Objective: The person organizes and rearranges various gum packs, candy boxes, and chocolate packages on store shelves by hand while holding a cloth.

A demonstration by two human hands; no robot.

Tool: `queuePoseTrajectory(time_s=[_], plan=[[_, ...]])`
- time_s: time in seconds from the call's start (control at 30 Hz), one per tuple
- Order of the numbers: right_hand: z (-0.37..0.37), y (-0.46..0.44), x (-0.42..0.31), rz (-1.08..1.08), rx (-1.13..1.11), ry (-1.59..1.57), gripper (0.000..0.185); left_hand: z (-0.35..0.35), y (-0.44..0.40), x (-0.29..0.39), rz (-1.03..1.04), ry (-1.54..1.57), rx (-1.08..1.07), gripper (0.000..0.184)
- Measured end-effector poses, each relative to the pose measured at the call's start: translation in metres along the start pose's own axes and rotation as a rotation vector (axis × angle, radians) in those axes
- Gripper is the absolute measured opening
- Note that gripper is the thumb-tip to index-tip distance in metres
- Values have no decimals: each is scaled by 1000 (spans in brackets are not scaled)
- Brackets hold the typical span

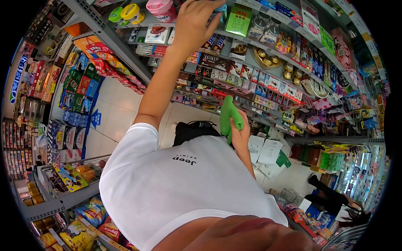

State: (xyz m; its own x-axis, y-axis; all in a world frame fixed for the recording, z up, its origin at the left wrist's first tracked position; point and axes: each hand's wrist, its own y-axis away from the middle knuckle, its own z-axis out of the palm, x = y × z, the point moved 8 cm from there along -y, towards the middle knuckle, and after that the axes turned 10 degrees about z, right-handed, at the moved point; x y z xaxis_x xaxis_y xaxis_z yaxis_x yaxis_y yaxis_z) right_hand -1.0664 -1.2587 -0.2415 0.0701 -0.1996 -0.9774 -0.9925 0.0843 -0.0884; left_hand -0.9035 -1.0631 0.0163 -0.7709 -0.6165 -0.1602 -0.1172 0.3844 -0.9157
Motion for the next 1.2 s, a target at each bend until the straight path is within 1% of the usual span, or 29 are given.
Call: queuePoseTrajectory(time_s=[0.13, 0.33, 0.43, 0.53, 0.63, 0.73, 0.83, 0.93, 1.03, 1.13, 1.2], plan=[[-1, 0, 1, -11, 4, 14, 35, 2, -1, -1, -35, 14, -55, 35], [-1, 0, 1, 21, 3, 7, 35, 8, 4, -6, -61, 4, -72, 34], [-1, 0, 1, -10, 1, 18, 35, 11, 5, -8, -81, 29, -98, 34], [-1, 0, -5, -16, -9, 3, 35, 14, 6, -10, -99, -15, -139, 32], [-3, 0, -4, 40, 9, 26, 34, 13, 2, -8, -102, -2, -166, 29], [-5, 0, 0, 30, 8, 7, 31, 15, 2, -8, -90, 7, -192, 29], [-5, 1, -2, 26, 11, 16, 31, 16, 3, -8, -75, -19, -242, 37], [-3, 0, -2, 19, 1, 19, 31, 12, -3, -3, -22, -26, -246, 51], [-3, 0, -2, 25, 0, 10, 31, 16, -5, -1, 19, 18, -361, 63], [-3, 0, 0, 8, 1, 5, 31, 18, -9, 3, 103, 25, -368, 67], [-3, 0, -1, 9, 0, 18, 32, 22, -11, 2, 117, 38, -429, 67]])
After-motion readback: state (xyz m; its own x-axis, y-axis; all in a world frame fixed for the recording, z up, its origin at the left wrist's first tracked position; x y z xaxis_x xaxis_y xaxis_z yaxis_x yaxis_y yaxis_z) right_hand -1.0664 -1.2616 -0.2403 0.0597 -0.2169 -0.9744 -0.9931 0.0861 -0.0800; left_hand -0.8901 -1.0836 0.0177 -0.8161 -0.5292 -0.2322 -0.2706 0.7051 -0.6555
